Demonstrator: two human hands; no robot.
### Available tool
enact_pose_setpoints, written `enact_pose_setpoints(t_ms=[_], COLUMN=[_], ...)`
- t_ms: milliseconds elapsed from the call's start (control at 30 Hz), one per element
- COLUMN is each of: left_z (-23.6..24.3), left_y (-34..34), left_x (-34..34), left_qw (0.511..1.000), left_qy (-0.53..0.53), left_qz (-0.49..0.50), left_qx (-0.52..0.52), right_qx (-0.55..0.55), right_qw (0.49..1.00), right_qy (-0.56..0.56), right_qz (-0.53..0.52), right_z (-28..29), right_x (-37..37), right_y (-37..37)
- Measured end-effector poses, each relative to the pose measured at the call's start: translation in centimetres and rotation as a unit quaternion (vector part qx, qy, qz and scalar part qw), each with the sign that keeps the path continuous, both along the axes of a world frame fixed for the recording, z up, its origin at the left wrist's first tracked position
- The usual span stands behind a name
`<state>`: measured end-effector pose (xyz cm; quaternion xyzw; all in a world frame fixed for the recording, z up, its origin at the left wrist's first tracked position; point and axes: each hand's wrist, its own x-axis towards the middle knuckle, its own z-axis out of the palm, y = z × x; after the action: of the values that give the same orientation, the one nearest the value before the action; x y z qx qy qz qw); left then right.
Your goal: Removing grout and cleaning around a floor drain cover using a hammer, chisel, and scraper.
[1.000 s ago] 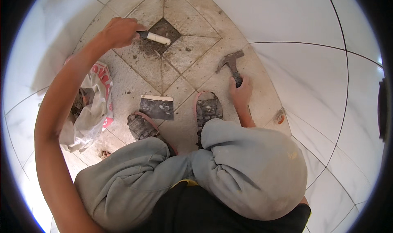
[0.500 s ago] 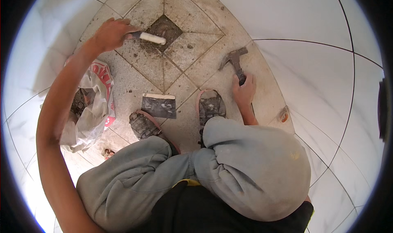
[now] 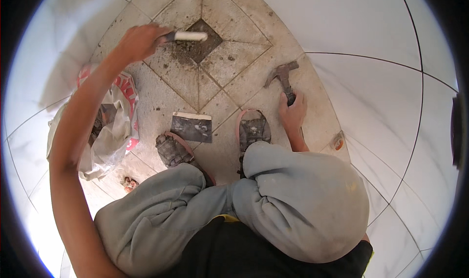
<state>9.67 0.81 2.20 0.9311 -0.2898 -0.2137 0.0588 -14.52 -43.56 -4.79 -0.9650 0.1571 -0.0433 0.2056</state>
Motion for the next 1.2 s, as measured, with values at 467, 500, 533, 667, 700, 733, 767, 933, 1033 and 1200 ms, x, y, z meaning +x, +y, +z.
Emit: enact_pose_setpoints(t_ms=[467, 500, 533, 667, 700, 733, 767, 933, 1033, 1200], left_z=[1.2, 0.9, 0.7, 2.5, 2.8, 3.0, 2.9, 0.3, 1.1, 2.9], left_y=[-1.7, -1.6, -1.4, 1.4, 1.3, 1.2, 1.0, 0.2, 2.6, 4.1], left_x=[0.4, 0.1, -0.2, -2.0, -1.8, -2.2, -2.2, -0.8, -2.7, -3.5], left_qw=[0.998, 0.997, 0.998, 0.991, 0.992, 0.993, 0.993, 0.987, 0.985, 0.960], left_qy=[-0.016, -0.017, 0.006, 0.098, 0.094, 0.083, 0.071, 0.072, 0.094, 0.131], left_qz=[0.065, 0.069, 0.068, 0.086, 0.082, 0.079, 0.076, 0.127, 0.115, 0.222], left_qx=[-0.006, -0.004, 0.015, 0.012, 0.010, 0.033, 0.055, -0.070, -0.090, -0.113], right_qx=[-0.019, -0.002, 0.015, -0.006, -0.003, 0.000, -0.004, 0.182, 0.213, -0.023], right_qw=[1.000, 1.000, 1.000, 1.000, 1.000, 1.000, 1.000, 0.976, 0.973, 0.961], right_qy=[-0.010, -0.016, -0.022, -0.014, -0.014, -0.009, -0.008, -0.121, -0.065, -0.042], right_qz=[0.003, 0.002, 0.003, -0.008, -0.012, -0.013, -0.015, -0.021, 0.060, 0.271], right_z=[-0.1, 0.0, 0.1, -0.1, 0.1, 0.2, 0.2, 0.9, 4.8, 1.9], right_x=[0.1, 0.1, 0.0, -0.3, -0.3, -0.5, -0.5, 1.5, 8.0, 20.8], right_y=[0.5, 0.4, 0.4, -0.4, -0.3, -0.3, -0.3, 0.1, 1.8, 3.8])
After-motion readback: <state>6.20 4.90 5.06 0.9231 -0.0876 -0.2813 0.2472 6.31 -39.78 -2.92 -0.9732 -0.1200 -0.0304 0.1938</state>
